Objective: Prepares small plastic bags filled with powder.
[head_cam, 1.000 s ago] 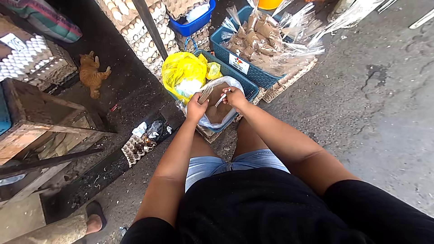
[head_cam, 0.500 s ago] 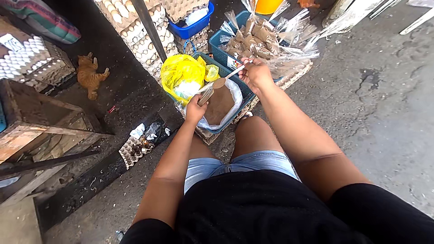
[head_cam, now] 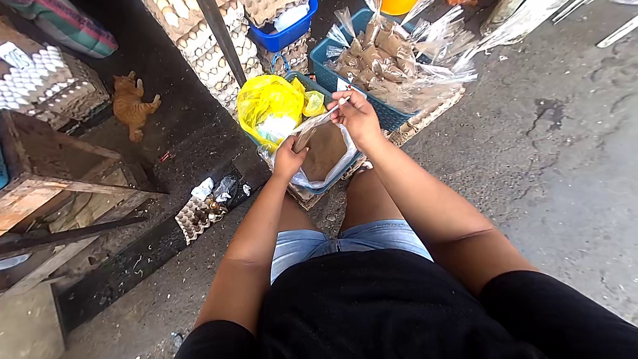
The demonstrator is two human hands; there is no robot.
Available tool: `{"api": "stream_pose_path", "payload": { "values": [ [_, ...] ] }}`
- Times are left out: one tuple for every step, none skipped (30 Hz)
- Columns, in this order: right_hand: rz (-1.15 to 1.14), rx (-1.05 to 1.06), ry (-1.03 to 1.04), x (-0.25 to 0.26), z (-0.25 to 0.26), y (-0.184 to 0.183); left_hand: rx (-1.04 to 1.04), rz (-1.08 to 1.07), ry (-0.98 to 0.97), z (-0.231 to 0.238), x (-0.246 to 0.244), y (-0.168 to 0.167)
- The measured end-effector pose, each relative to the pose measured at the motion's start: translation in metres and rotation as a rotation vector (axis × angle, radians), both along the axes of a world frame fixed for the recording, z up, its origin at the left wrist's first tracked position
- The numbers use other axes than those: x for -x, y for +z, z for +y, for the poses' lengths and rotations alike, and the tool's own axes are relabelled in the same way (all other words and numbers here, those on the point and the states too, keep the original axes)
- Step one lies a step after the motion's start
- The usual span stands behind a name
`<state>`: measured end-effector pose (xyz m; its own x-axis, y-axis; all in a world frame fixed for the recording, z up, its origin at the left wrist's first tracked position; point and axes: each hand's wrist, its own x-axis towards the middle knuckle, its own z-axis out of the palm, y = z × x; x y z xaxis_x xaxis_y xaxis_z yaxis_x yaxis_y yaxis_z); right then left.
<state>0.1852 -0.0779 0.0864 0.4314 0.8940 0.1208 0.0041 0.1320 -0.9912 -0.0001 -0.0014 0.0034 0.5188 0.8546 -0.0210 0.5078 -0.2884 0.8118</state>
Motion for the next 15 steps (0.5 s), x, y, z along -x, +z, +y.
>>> {"api": "stream_pose_path", "payload": {
  "values": [
    [-0.059,-0.058,-0.068,-0.006,0.001,0.001,-0.007,-0.003,0.008,0.000,0.000,-0.001],
    [-0.111,-0.087,-0.141,-0.011,0.003,0.000,-0.013,-0.013,0.019,-0.001,0.000,-0.001],
    [-0.148,-0.077,-0.198,-0.015,0.005,-0.004,-0.021,-0.035,0.031,-0.001,-0.001,-0.001],
    [-0.180,-0.023,-0.223,-0.017,0.006,-0.010,-0.030,-0.059,0.039,-0.001,-0.001,-0.002],
    [-0.206,0.075,-0.213,-0.015,0.006,-0.018,-0.033,-0.077,0.044,-0.001,-0.001,-0.002],
    [-0.224,0.189,-0.167,-0.011,0.005,-0.027,-0.031,-0.088,0.047,-0.001,-0.001,-0.003],
    [-0.236,0.301,-0.100,-0.004,0.003,-0.038,-0.027,-0.090,0.047,0.000,-0.001,-0.003],
    [-0.243,0.405,-0.023,0.004,0.002,-0.048,-0.023,-0.085,0.047,0.000,-0.001,-0.003],
    [-0.238,0.493,0.043,0.012,0.001,-0.059,-0.022,-0.074,0.048,0.000,-0.001,-0.003],
    [-0.220,0.553,0.078,0.019,0.001,-0.069,-0.020,-0.069,0.048,0.000,0.000,-0.003],
    [-0.193,0.586,0.082,0.024,0.001,-0.075,-0.021,-0.069,0.046,0.000,0.001,-0.003],
    [-0.154,0.596,0.072,0.025,0.002,-0.077,-0.025,-0.069,0.042,0.000,0.002,-0.003],
    [-0.107,0.590,0.050,0.024,0.002,-0.076,-0.029,-0.068,0.041,-0.001,0.002,-0.003],
    [-0.052,0.575,0.014,0.020,0.003,-0.073,-0.033,-0.067,0.039,-0.001,0.003,-0.003],
    [0.014,0.559,-0.027,0.015,0.003,-0.068,-0.035,-0.062,0.036,-0.001,0.003,-0.003]
  ]
}}
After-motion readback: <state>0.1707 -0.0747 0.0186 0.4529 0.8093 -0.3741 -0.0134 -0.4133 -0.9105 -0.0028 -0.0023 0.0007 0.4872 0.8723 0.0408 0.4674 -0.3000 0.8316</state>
